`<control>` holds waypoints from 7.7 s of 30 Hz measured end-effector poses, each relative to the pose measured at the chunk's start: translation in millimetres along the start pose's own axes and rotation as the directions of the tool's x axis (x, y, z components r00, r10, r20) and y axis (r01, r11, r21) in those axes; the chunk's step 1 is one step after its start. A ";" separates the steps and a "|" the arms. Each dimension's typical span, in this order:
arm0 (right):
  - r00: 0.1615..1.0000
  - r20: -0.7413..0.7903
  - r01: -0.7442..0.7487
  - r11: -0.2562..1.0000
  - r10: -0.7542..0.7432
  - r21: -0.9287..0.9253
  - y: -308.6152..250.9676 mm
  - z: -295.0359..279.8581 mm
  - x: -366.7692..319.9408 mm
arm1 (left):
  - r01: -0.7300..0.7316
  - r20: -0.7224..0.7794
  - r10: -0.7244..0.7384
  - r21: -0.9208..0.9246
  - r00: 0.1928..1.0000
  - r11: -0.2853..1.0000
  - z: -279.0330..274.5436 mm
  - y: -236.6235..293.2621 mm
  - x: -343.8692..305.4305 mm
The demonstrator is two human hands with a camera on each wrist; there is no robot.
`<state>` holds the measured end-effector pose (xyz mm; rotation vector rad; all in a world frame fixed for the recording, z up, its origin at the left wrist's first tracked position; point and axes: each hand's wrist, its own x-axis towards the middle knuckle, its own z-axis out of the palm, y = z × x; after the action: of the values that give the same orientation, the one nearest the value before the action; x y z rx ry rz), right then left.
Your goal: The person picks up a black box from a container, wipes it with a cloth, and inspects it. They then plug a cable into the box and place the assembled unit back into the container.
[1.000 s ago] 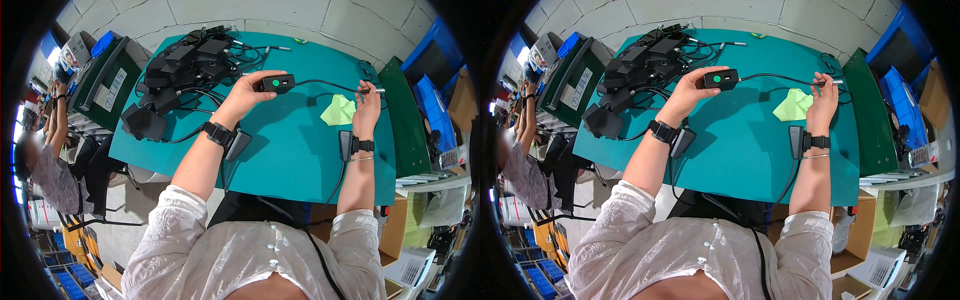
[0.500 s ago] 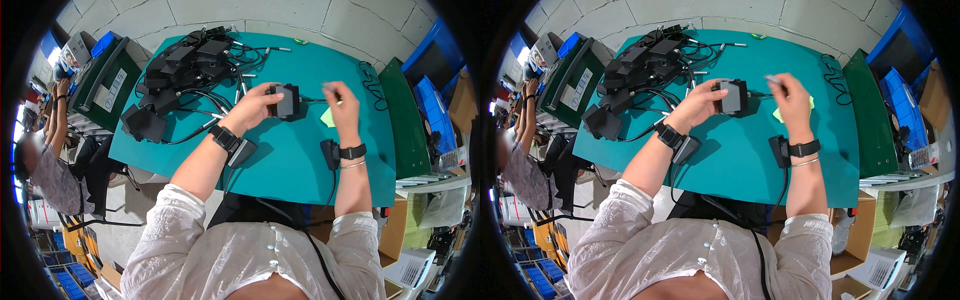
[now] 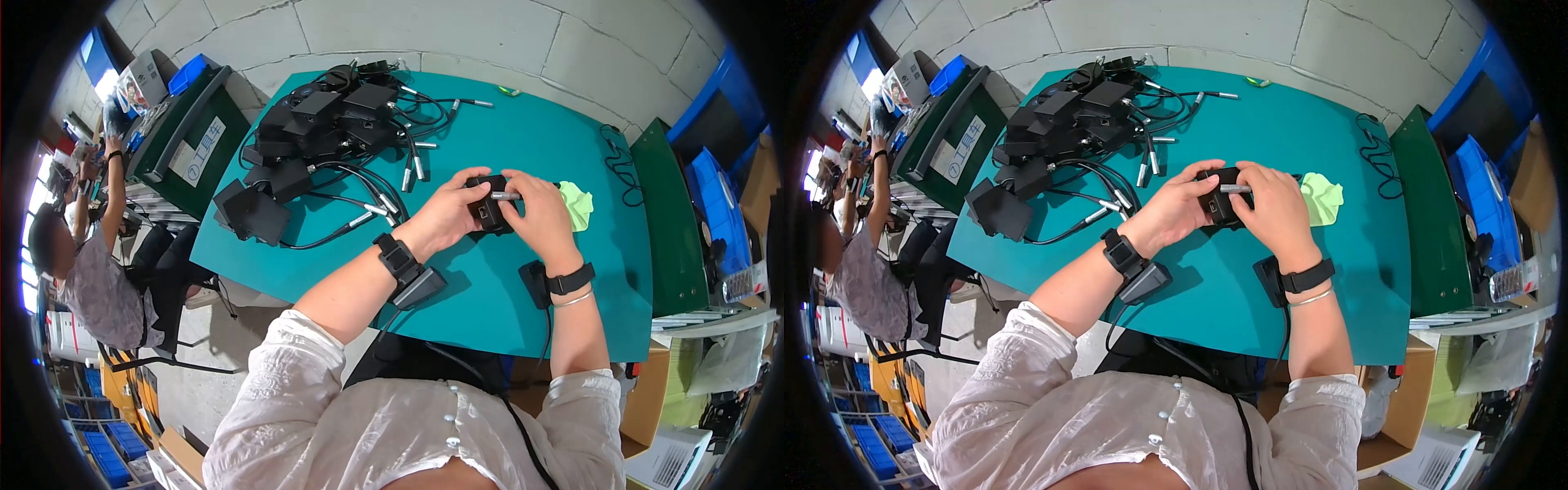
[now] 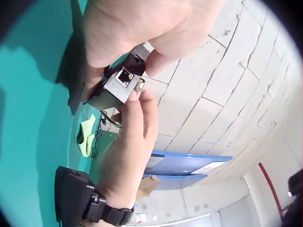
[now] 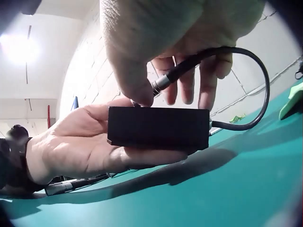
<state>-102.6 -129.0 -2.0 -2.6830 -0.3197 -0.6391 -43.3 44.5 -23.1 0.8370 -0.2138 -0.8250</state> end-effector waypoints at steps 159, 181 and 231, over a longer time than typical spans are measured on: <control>0.861 -0.068 -0.505 0.863 0.504 0.004 29.3 -16.0 3.9 | 0.263 0.331 -0.155 -0.312 0.931 0.913 -1.2 17.0 5.3; 0.980 -0.008 0.190 0.924 -0.199 0.331 -29.1 -3.3 10.4 | 0.159 0.129 -0.108 -0.501 0.986 0.851 -9.3 14.4 7.4; 0.897 -0.209 -0.395 0.919 0.388 0.011 62.2 -5.6 0.4 | 0.211 0.250 -0.152 -0.230 0.956 0.950 2.5 28.4 -0.2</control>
<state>-85.9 -187.6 -15.4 -2.5662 0.2856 -0.7879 -28.7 54.2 -0.7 0.5228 -0.2307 -1.1005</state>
